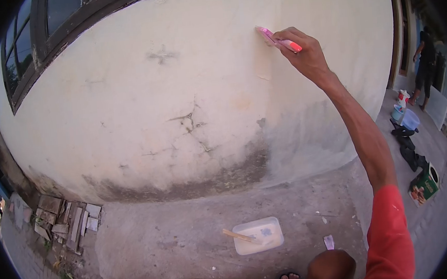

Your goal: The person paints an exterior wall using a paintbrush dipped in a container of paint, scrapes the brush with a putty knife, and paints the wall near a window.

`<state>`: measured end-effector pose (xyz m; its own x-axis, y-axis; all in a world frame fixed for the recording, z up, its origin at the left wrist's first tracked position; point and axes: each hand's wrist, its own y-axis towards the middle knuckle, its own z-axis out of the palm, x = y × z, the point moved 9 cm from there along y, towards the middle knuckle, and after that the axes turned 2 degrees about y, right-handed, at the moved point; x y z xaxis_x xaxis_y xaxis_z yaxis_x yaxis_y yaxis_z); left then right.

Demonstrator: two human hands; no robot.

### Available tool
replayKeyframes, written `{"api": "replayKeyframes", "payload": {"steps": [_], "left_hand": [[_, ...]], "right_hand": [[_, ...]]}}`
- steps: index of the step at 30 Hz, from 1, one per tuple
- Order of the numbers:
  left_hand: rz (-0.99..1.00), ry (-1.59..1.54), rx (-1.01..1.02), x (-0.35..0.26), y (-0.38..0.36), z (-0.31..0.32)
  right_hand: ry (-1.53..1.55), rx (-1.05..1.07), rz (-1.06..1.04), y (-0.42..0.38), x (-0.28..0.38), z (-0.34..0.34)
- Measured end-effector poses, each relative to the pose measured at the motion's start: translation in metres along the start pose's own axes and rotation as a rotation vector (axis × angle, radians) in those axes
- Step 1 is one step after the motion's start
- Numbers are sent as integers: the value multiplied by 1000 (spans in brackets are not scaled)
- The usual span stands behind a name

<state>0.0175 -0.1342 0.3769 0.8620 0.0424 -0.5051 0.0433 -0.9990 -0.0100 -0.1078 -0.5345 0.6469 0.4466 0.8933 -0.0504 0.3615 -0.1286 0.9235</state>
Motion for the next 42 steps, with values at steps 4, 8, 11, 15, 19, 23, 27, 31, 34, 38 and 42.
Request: {"api": "replayKeyframes", "payload": {"steps": [4, 8, 11, 15, 19, 23, 27, 31, 34, 38, 42], "left_hand": [[4, 12, -43, 4, -2, -3], [88, 43, -91, 4, -7, 1], [145, 47, -122, 2, -5, -3], [149, 29, -119, 4, -7, -2], [146, 25, -107, 6, -4, 1], [169, 50, -140, 9, -7, 3], [163, 36, -112, 9, -6, -1], [151, -42, -45, 11, -4, 2], [124, -46, -1, 14, 2, 7], [135, -58, -8, 23, 6, 17], [147, -107, -11, 28, 3, 19]], "right_hand": [[-293, 113, -297, -48, 24, 31], [-326, 597, -373, -162, 31, 104], [-218, 600, -229, -133, 34, 89], [-250, 302, -152, 18, 12, 15], [-513, 56, -387, 74, 34, -21], [-556, 309, -450, -3, 24, 31], [-398, 665, -325, -80, 24, 67], [-251, 451, -138, 29, 18, 12], [-345, 287, 28, 129, 9, -32], [-543, -10, -373, 163, 23, -58], [-617, 274, -419, 68, 5, 1]]}}
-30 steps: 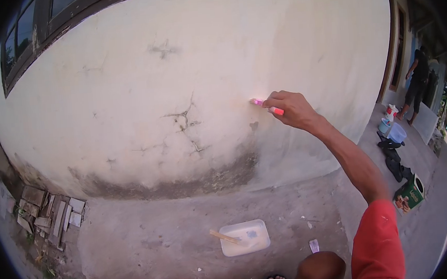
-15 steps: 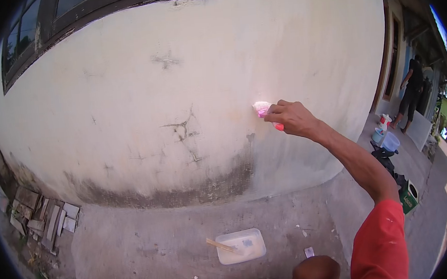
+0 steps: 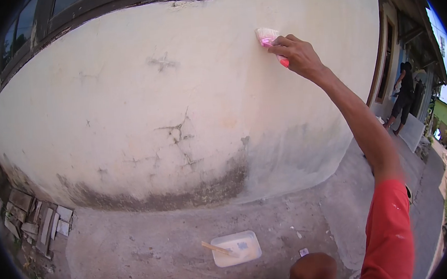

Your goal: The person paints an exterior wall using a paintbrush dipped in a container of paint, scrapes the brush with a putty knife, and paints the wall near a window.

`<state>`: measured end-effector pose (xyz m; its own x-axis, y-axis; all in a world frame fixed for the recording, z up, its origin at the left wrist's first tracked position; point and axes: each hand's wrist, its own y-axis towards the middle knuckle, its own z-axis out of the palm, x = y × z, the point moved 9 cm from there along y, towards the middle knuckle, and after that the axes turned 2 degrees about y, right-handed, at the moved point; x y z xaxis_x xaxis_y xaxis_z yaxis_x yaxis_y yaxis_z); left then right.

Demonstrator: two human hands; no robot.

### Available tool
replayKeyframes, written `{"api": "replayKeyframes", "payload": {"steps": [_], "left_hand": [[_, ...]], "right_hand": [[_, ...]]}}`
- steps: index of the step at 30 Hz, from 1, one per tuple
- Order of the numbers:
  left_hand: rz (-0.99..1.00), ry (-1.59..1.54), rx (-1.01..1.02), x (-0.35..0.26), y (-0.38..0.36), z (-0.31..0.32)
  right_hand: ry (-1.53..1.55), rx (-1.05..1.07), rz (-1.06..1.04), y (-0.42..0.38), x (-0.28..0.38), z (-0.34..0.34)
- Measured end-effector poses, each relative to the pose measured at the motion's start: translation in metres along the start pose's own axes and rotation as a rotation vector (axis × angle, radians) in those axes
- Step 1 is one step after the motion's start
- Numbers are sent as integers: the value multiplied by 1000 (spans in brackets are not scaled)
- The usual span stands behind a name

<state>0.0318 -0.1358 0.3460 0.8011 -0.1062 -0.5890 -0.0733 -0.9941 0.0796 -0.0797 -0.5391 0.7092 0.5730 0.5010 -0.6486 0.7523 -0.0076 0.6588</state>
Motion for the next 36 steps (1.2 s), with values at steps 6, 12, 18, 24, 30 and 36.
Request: {"api": "replayKeyframes", "payload": {"steps": [6, 12, 18, 24, 30, 36], "left_hand": [[19, -27, 5, -9, -1, -11], [-82, -95, 28, -8, 7, -16], [-77, -58, -11, -1, 6, -8], [-49, -45, -16, -6, 7, -13], [-102, -7, 44, -2, 3, -8], [-112, -11, 24, -10, 3, -16]], "right_hand": [[577, 339, 338, -53, 21, 11], [236, -194, 538, 33, -123, -55], [-18, 6, 74, -28, -11, 9], [494, 354, 165, -72, 40, 20], [112, -130, 405, 22, -65, -56], [12, -46, 2, -63, 79, 36]]}}
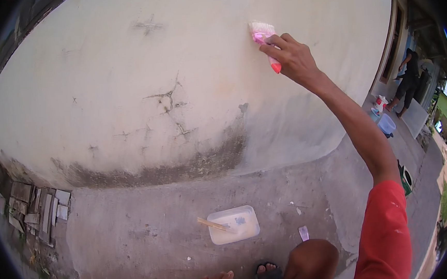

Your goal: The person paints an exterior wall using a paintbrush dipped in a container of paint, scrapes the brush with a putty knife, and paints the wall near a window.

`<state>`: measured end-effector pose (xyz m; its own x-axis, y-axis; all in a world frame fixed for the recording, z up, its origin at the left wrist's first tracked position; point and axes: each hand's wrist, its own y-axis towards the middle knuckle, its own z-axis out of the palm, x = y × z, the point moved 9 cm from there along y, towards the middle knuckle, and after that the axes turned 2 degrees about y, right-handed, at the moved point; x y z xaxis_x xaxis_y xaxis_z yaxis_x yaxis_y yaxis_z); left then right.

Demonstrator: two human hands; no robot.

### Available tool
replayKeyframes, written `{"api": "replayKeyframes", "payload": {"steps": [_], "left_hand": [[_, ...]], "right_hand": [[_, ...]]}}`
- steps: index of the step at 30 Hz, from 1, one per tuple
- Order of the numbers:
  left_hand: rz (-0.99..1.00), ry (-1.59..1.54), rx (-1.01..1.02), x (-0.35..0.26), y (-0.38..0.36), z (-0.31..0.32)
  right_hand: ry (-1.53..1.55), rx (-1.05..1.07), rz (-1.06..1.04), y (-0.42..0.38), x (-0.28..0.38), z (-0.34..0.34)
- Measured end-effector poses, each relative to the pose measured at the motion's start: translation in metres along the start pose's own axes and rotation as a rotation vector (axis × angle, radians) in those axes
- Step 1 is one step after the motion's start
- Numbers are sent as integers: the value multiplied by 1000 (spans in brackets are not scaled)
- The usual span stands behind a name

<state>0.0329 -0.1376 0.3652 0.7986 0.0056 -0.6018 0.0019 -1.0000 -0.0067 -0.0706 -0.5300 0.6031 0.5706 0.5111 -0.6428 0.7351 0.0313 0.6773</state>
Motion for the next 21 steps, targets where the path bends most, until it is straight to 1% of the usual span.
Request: {"api": "replayKeyframes", "payload": {"steps": [1, 3, 4, 6, 7, 9, 10, 11, 12, 13, 14, 16, 18, 20, 21], "left_hand": [[9, 8, -6, -1, -1, 0], [21, 20, -6, -2, -2, 0], [31, 18, -11, -2, -1, 0], [44, 20, -21, -3, -1, -1], [29, 10, -5, -3, 0, 0], [13, 0, 18, -2, 1, 1], [22, -5, 8, -3, 1, 0], [32, -10, -1, -3, 1, -2], [30, -10, 3, -3, 2, -1], [18, 1, -10, -1, 2, -1], [9, 11, -25, 1, 3, -2], [16, 15, -26, 1, 4, 0], [11, 24, -13, 1, 1, 1], [30, 8, -14, -4, 1, -2], [30, 11, -11, -4, 1, -2]], "right_hand": [[89, 26, -46, -34, 33, 22], [222, 193, -89, -94, 89, 60], [299, 278, -95, -113, 110, 68], [434, 500, -16, -131, 125, 77], [574, 437, 82, -120, 110, 68], [663, 172, 271, -83, 52, 47], [707, 55, 402, -67, 17, 38], [618, -43, 455, -53, -10, 24], [498, -114, 449, -43, -25, 7], [363, -222, 410, -37, -27, -9], [254, -282, 343, -36, -21, -17], [59, -185, 215, -50, 9, -9], [124, 8, 77, -81, 56, 24], [292, 179, -37, -127, 109, 57], [370, 297, -50, -149, 133, 72]]}}
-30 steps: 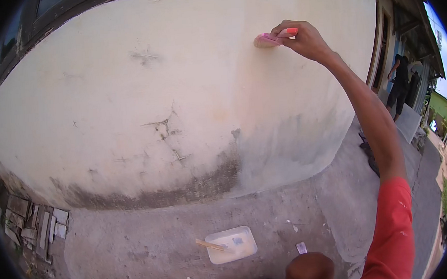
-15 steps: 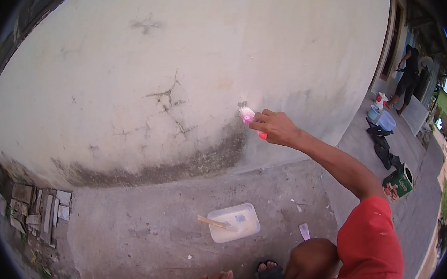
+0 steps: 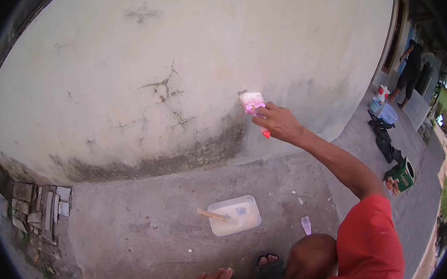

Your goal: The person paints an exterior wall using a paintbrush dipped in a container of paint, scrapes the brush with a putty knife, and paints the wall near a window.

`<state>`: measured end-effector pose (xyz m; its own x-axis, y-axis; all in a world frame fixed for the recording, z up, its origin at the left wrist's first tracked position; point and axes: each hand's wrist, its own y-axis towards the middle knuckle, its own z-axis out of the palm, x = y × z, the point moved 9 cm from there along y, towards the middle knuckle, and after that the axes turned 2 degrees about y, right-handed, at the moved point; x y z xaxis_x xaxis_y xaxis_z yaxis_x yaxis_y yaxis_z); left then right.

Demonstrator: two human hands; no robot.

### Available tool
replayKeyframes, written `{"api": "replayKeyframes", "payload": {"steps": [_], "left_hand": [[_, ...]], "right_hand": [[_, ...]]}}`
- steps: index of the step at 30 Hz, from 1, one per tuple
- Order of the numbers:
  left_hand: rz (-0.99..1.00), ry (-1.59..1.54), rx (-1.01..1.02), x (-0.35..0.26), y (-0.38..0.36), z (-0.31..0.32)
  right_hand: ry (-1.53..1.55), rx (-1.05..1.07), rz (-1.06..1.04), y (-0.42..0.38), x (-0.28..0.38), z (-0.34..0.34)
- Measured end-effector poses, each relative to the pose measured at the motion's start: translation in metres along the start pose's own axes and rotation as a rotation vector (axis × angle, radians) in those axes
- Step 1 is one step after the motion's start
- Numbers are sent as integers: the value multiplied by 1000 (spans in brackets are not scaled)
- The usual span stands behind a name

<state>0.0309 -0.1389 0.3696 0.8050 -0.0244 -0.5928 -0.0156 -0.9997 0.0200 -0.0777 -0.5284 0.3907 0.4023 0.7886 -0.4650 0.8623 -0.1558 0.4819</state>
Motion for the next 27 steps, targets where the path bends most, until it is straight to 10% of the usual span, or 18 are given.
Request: {"api": "replayKeyframes", "payload": {"steps": [4, 12, 15, 17, 22, 24, 27], "left_hand": [[-13, 15, 3, -2, 1, -2], [102, -290, 139, 46, 5, 9], [-303, -929, 224, 140, 31, 61], [-476, -878, 131, 207, 38, 130], [-831, -1339, 119, 234, 44, 278], [-846, -1467, 81, 232, 60, 309], [-857, -1600, 36, 231, 88, 325]], "right_hand": [[258, 168, 144, 1, -6, 21], [-229, -442, 215, 44, -53, -103], [-164, -278, 114, 9, -17, -16], [46, 31, 88, -22, 22, 46], [446, 12, 299, -42, 25, 25], [1138, -7, 833, -71, 20, 22], [1325, 371, 1026, -112, 79, 39]]}}
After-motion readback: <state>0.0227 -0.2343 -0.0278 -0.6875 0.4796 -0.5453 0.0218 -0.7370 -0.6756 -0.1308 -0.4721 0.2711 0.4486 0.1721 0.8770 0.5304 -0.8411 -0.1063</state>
